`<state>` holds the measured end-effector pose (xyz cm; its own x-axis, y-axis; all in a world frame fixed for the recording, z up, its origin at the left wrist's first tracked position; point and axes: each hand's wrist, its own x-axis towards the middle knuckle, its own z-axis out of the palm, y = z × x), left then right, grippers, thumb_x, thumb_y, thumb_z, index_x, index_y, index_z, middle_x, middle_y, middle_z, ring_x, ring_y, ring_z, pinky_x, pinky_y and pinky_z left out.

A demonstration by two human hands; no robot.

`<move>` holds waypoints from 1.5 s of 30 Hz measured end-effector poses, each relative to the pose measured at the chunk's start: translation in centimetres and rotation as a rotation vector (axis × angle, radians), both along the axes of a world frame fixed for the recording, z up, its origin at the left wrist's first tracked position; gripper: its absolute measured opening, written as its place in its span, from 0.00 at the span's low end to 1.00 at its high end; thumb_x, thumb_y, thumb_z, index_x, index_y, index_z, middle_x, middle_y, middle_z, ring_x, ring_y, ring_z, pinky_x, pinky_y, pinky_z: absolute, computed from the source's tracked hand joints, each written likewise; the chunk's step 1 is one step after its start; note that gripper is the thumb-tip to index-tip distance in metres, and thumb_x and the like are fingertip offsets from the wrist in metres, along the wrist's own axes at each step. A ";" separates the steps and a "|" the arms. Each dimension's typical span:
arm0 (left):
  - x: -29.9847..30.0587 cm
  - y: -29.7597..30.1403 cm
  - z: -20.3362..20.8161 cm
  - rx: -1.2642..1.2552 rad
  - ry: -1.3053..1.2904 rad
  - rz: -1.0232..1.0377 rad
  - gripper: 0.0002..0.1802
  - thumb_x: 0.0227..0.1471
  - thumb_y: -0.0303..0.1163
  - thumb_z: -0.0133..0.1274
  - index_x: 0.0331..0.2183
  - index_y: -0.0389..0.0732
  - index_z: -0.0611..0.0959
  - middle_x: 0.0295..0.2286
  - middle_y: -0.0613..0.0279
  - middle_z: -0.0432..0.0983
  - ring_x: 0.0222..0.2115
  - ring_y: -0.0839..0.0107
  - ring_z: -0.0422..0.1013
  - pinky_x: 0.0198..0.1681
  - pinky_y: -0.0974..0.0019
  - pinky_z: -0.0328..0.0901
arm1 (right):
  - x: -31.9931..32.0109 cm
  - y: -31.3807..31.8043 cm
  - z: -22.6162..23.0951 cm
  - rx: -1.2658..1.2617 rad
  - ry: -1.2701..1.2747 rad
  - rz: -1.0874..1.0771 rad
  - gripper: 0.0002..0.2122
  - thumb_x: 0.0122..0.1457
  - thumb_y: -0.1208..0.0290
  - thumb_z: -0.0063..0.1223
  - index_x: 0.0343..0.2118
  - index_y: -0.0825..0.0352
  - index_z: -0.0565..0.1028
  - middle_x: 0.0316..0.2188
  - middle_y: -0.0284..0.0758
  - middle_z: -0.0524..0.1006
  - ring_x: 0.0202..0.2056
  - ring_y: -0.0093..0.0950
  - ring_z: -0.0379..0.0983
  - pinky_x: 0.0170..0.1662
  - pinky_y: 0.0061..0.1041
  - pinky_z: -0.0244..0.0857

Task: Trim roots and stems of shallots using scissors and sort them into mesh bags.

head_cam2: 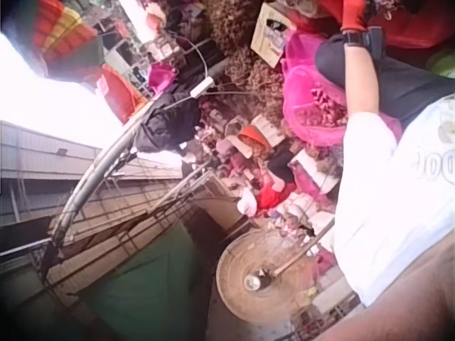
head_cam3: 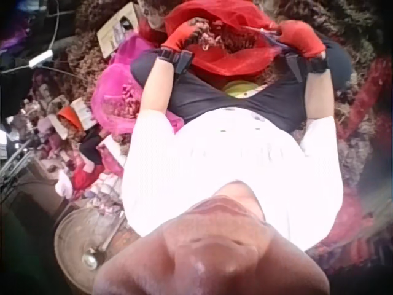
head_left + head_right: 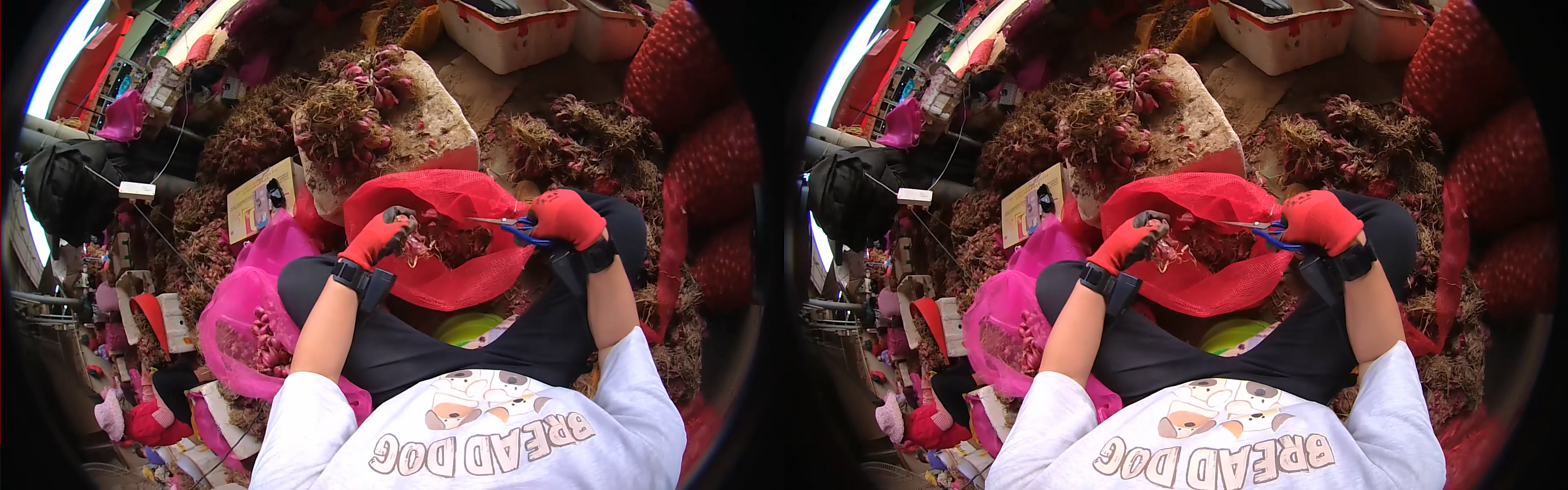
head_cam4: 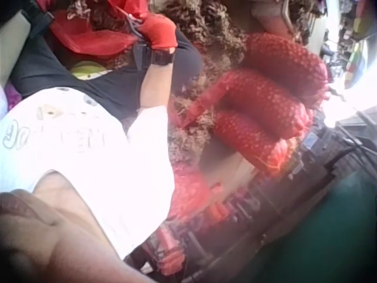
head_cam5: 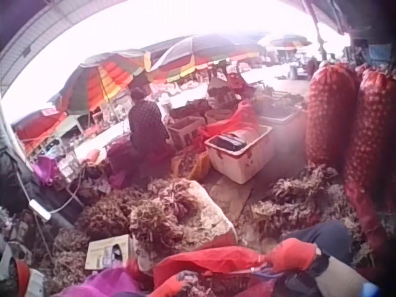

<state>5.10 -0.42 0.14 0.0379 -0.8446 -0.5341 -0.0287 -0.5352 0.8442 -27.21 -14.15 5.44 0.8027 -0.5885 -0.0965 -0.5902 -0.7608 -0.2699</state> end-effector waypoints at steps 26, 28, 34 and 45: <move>-2.5 0.0 1.9 -0.176 0.387 0.266 0.24 0.56 0.45 0.48 0.48 0.40 0.70 0.35 0.66 0.73 0.32 0.80 0.70 0.28 0.81 0.65 | 8.7 0.8 -4.4 0.213 -0.150 -0.283 0.18 0.48 0.52 0.57 0.27 0.65 0.76 0.23 0.40 0.77 0.26 0.39 0.74 0.30 0.34 0.64; -1.8 0.2 2.4 -0.186 0.490 0.227 0.24 0.56 0.45 0.47 0.50 0.41 0.69 0.36 0.66 0.73 0.33 0.79 0.71 0.29 0.80 0.65 | 7.8 0.2 -1.3 0.482 -0.164 -0.207 0.15 0.49 0.57 0.58 0.27 0.66 0.76 0.21 0.33 0.76 0.23 0.26 0.73 0.28 0.27 0.64; -3.9 -0.2 2.2 -0.326 0.380 0.113 0.28 0.53 0.23 0.49 0.55 0.39 0.62 0.42 0.62 0.69 0.40 0.75 0.69 0.44 0.69 0.67 | 7.9 1.9 -0.7 1.339 -0.841 -0.315 0.11 0.52 0.68 0.59 0.35 0.68 0.76 0.25 0.26 0.75 0.23 0.13 0.67 0.26 0.14 0.61; -5.6 0.2 3.6 -0.392 0.473 0.114 0.35 0.44 0.15 0.53 0.55 0.33 0.61 0.47 0.58 0.66 0.46 0.70 0.67 0.49 0.69 0.65 | 9.6 3.3 -2.4 1.544 -0.972 -0.232 0.16 0.51 0.73 0.57 0.43 0.72 0.72 0.33 0.33 0.77 0.31 0.18 0.73 0.35 0.17 0.68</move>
